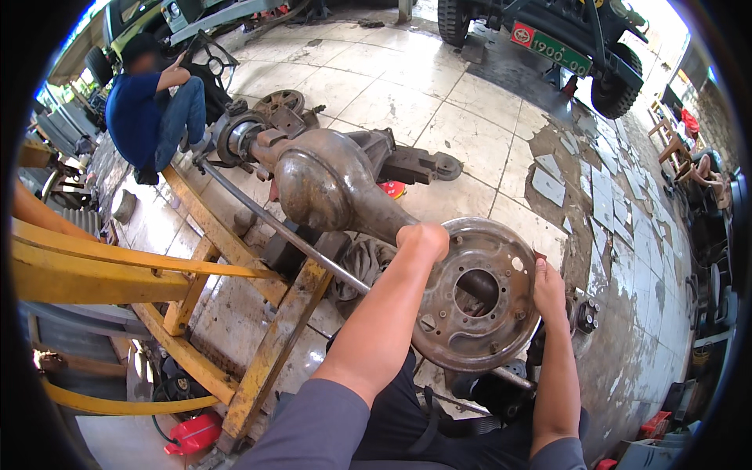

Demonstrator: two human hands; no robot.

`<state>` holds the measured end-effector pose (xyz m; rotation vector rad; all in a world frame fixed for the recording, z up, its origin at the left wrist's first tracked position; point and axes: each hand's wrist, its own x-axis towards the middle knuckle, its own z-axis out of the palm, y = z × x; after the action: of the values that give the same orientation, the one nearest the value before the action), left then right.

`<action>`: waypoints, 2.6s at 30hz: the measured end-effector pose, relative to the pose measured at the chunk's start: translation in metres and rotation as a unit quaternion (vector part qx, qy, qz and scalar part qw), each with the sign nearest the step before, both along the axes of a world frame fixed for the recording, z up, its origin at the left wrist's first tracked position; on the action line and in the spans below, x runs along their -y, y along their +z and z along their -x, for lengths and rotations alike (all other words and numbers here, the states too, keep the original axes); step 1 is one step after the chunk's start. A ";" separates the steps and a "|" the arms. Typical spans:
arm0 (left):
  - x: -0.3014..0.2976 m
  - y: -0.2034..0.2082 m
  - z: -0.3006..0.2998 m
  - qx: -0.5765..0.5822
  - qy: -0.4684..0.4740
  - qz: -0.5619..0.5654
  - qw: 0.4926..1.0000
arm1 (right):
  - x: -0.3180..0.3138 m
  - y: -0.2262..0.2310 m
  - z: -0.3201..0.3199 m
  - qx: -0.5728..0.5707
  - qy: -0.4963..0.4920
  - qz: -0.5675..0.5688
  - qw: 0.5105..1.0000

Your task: The person sands the surface of a brake drum using a sanding block, moving the block in circular and back-and-forth motions across the metal surface. The person holds the drum steady with one hand while sanding with the other.

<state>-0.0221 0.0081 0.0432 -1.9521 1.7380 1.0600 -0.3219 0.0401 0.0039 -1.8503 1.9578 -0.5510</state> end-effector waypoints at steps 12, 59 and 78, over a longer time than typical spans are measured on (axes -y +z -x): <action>0.000 -0.009 -0.002 0.000 -0.006 0.003 1.000 | -0.009 0.001 0.009 0.063 -0.003 0.008 0.998; 0.001 -0.006 0.004 0.026 -0.014 0.006 1.000 | -0.036 -0.003 0.018 0.044 -0.050 -0.011 0.998; 0.012 -0.034 -0.005 0.046 -0.048 0.027 0.997 | -0.040 0.006 0.004 0.066 -0.059 0.004 0.996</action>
<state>-0.0169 -0.0043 0.0091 -1.8966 1.8074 0.8861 -0.3256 0.0796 0.0100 -1.6660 1.9881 -0.6992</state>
